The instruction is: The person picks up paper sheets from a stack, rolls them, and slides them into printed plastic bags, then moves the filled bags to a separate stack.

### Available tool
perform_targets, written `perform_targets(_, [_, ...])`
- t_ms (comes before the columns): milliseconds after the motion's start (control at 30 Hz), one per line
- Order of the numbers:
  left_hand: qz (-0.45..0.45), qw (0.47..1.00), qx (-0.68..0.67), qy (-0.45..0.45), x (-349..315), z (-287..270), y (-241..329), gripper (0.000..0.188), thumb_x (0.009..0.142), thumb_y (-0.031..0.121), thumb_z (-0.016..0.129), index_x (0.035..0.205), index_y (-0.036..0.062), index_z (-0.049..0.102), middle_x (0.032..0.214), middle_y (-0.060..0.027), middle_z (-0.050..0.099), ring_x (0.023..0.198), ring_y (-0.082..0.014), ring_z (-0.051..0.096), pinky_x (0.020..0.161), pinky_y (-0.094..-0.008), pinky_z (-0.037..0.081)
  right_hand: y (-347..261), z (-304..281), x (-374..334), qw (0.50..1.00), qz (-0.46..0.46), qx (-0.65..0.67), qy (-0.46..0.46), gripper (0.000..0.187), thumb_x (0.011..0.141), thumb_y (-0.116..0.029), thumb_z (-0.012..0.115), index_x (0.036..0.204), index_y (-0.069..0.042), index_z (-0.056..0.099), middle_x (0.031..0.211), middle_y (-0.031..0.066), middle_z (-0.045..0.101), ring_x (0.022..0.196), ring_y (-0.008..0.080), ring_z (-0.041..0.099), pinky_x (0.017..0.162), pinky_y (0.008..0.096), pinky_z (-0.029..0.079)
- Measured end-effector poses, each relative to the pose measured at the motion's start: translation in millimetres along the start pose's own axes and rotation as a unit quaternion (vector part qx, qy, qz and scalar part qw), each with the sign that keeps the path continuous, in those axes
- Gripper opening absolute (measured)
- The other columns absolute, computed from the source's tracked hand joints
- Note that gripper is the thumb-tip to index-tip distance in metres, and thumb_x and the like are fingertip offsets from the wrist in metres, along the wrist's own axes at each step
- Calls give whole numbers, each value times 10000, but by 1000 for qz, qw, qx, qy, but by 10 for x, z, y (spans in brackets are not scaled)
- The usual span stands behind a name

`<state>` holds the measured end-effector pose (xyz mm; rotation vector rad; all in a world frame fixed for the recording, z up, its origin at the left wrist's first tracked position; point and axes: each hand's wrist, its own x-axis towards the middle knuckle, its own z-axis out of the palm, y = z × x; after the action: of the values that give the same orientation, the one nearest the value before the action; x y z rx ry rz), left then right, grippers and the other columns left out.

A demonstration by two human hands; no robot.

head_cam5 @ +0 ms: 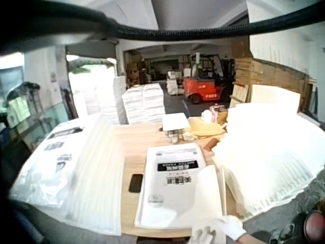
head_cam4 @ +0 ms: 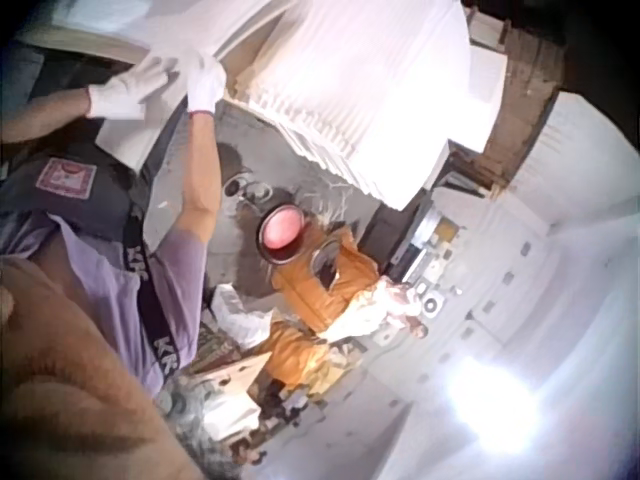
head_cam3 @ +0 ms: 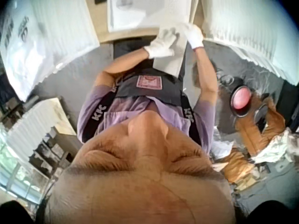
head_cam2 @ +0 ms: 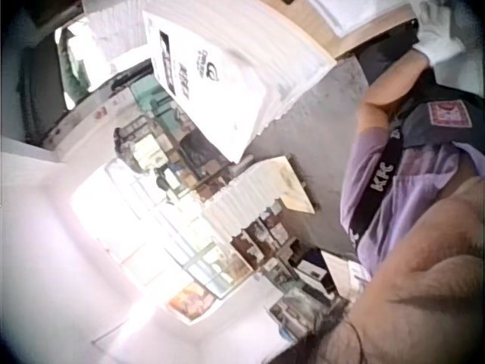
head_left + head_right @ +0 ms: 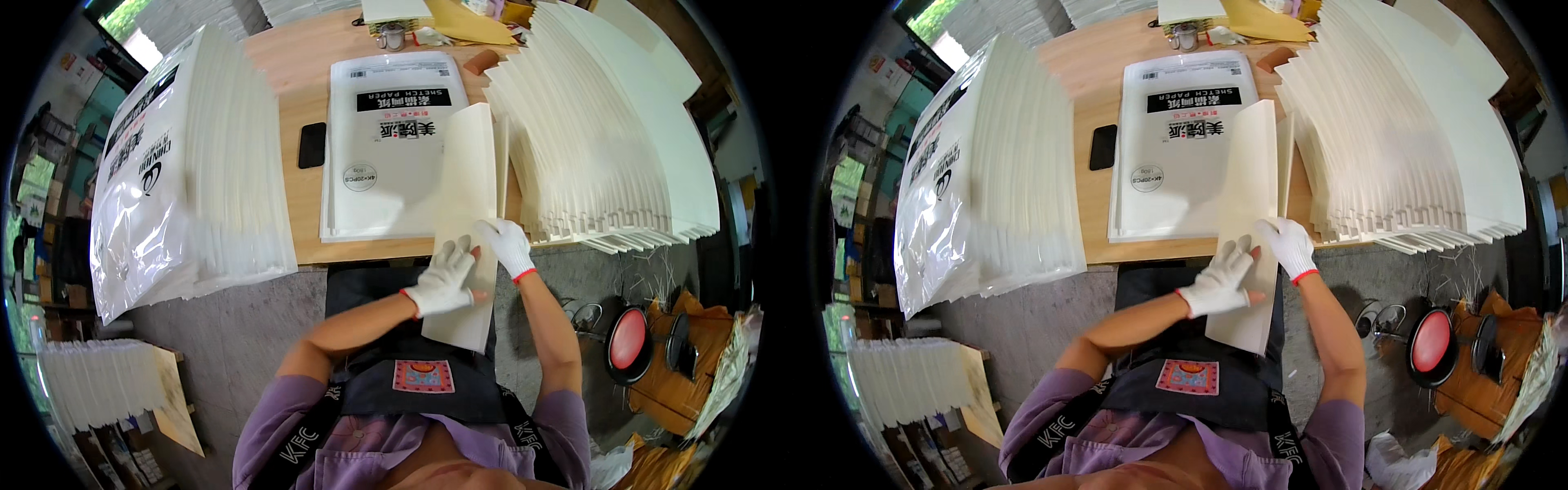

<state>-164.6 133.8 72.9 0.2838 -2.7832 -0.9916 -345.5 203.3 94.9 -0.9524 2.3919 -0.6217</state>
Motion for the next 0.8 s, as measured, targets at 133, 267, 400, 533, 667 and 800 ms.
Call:
perform_targets(133, [-158,953,-257,38,348,-393,-920,342,879,292,618,1132,66,575,1056,-153,626,977,-315,607,853,-410,480,11,-224,-64,997,-20,-47,63,506,849,-530,550,946,-56,697,860,228,662,850,377,645,735,435,496])
perform_targets(267, [-116,975,185,47,534,-289,-1853,209,846,173,561,1014,103,664,1070,-111,658,947,-300,621,824,-432,473,-272,-633,-318,989,-82,-82,91,466,843,-491,605,838,-31,675,730,212,629,707,377,629,622,446,471])
perform_targets(400, [-175,977,59,-102,812,-496,-1935,208,846,161,535,971,98,689,1086,-83,666,982,-292,611,857,-397,469,-233,-817,-595,961,-173,-163,144,396,839,-407,645,712,-32,620,647,176,588,603,351,600,545,435,448])
perform_targets(533, [-137,986,12,-91,932,-707,-2002,254,875,157,522,1083,97,656,1112,-75,668,978,-268,623,873,-390,469,-307,-881,-815,926,-263,-223,154,293,810,-312,662,677,-59,600,592,134,554,525,306,581,481,404,448])
perform_targets(667, [-217,644,-726,102,1109,-1026,-2040,287,956,158,492,1221,76,563,1073,-63,670,954,-211,633,903,-367,471,-240,-791,-922,882,-341,-304,117,237,810,-294,636,678,-106,579,612,87,560,540,254,598,439,384,452])
perform_targets(800, [-178,869,-445,122,1428,-1748,-1989,287,981,135,491,1260,77,522,1030,-47,640,927,-137,610,859,-301,497,-54,-607,-930,869,-348,-346,66,154,795,-269,592,705,-145,594,634,55,551,546,242,605,427,388,456])
